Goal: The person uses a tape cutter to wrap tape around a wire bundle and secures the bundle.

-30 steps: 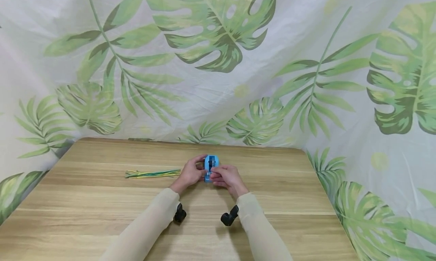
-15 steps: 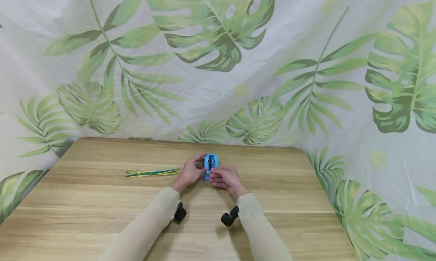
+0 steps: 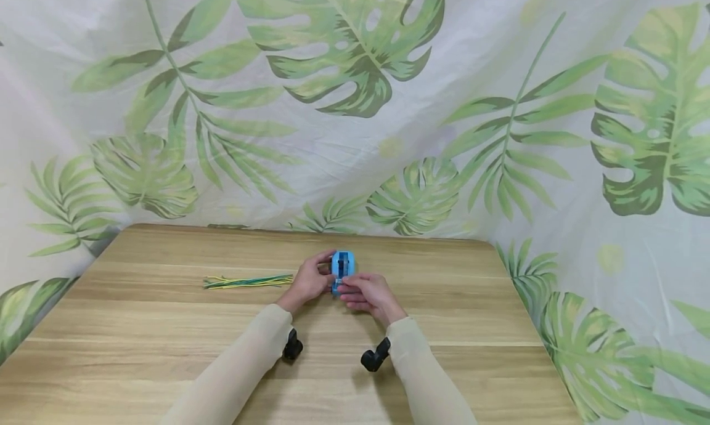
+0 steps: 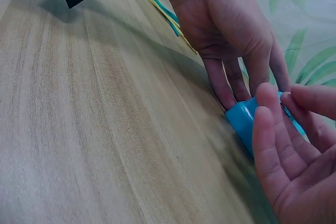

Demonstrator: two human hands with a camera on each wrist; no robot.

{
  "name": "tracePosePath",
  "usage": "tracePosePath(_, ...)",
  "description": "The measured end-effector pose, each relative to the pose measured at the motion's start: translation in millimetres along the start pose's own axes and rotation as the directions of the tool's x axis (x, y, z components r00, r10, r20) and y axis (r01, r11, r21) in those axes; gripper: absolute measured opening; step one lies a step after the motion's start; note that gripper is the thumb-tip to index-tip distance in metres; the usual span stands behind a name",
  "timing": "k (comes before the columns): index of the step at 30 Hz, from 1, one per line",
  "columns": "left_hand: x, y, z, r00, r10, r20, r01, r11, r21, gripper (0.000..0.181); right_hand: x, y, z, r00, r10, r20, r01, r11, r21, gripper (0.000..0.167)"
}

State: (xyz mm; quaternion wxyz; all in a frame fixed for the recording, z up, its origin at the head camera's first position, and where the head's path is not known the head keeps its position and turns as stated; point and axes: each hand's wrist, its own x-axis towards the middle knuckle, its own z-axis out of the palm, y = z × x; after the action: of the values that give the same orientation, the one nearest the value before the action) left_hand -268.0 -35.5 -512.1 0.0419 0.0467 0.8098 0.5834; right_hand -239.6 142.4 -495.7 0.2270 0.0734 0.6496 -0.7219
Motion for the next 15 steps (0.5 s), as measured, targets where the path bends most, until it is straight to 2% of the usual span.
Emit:
tracePosePath(9,-2.3,0.9,-0.8,1.0,0.001,0.003,-0.001,1.0,0.002,0.063,-3.4,0.2,1.1,1.0,-0.005,-0.004,0.005,1.0,0.012,0.021)
tracePosePath(15,-0.2,-0.4,-0.6,1.0,0.001,-0.004,-0.001,1.0,0.013,0.063,-2.0,3.7,1.8,1.0,-0.014,-0.021,0.015,0.999,0.036,0.013)
